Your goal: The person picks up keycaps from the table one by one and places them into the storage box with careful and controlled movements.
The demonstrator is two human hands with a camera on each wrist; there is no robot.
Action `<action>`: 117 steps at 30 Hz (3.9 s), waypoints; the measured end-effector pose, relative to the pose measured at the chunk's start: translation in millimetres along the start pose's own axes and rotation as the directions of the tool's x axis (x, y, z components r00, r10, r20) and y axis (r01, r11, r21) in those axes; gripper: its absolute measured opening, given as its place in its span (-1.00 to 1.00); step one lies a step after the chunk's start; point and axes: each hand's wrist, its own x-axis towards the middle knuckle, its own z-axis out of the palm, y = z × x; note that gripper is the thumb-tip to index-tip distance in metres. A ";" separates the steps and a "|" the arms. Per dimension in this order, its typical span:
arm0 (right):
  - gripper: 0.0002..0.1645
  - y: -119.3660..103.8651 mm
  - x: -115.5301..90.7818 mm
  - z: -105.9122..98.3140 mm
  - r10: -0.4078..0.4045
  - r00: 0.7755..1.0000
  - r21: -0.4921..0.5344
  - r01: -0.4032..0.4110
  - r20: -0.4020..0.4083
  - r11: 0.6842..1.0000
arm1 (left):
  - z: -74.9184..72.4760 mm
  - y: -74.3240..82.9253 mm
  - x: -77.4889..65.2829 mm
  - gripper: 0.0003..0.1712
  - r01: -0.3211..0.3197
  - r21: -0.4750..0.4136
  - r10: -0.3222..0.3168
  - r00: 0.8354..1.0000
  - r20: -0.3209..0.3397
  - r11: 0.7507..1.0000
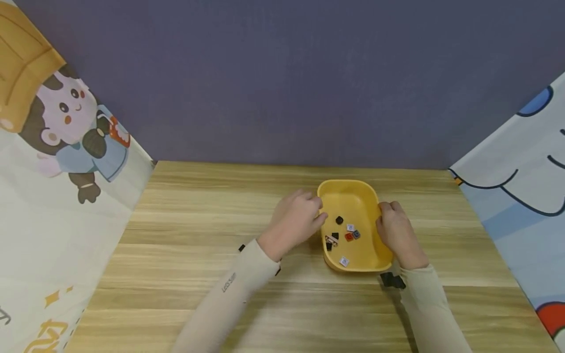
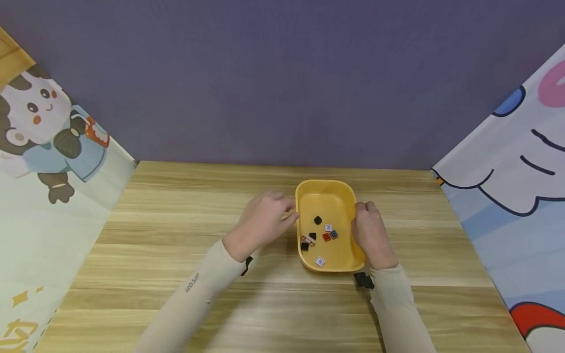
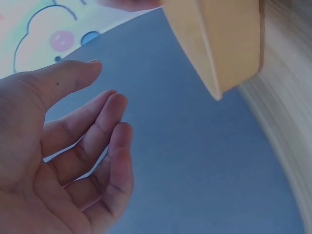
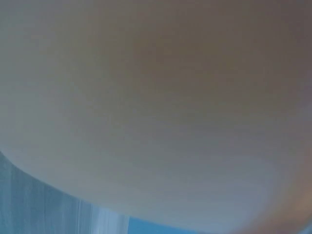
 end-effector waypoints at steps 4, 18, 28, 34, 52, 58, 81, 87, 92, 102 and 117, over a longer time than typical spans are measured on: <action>-0.65 0.3 -1.0 0.2 0.001 1.000 -0.003 -0.001 -0.003 1.000 | -7.6 -2.5 -23.4 -0.77 0.004 -0.011 -0.005 0.998 -0.056 1.000; -0.65 0.5 -0.9 2.1 -0.006 1.000 -0.003 0.006 -0.006 1.000 | -11.3 -32.2 -93.9 -0.73 0.080 -0.036 -0.085 0.984 -0.154 0.996; -0.66 1.0 -1.1 3.2 -0.017 1.000 -0.006 0.017 -0.011 1.000 | -9.3 -69.9 -132.2 -0.72 0.292 -0.085 -0.294 0.956 -0.012 0.953; -0.67 1.1 -0.8 2.5 -0.017 1.000 -0.012 0.017 -0.010 1.000 | -1.6 -79.3 -145.9 -0.66 0.398 -0.060 -0.387 0.911 0.145 0.915; -0.66 -1.0 0.4 3.1 -0.009 1.000 -0.007 0.009 -0.009 1.000 | 24.1 -82.3 -148.7 -0.64 0.489 0.058 -0.485 0.833 0.267 0.871; -0.67 -1.0 0.0 3.9 -0.006 1.000 -0.006 0.006 -0.011 1.000 | 28.7 -81.8 -147.4 -0.69 0.479 0.065 -0.480 0.846 0.233 0.875; -0.65 -1.3 0.0 3.1 0.011 1.000 0.001 -0.011 -0.011 1.000 | 19.6 -58.3 -111.5 -0.67 0.361 0.008 -0.360 0.926 0.111 0.932; -0.65 -1.8 0.0 2.4 -0.006 0.999 0.008 0.007 -0.036 1.000 | 16.9 -40.0 -73.3 -0.72 0.211 0.046 -0.212 0.977 0.011 0.976; -0.65 -3.1 0.3 1.6 -0.007 1.000 0.009 0.007 -0.023 1.000 | 22.5 -21.3 -38.0 -0.73 0.158 0.027 -0.159 0.987 0.034 0.987; -0.67 -1.5 -0.9 2.7 -0.016 0.999 0.009 0.016 -0.044 1.000 | 43.6 14.5 21.1 -0.75 0.065 -0.020 -0.060 0.980 0.192 0.998; -0.64 -2.3 -0.5 2.1 0.019 1.000 0.020 -0.019 -0.008 1.000 | 53.9 27.8 36.3 -0.69 0.057 -0.032 -0.049 0.978 0.202 0.998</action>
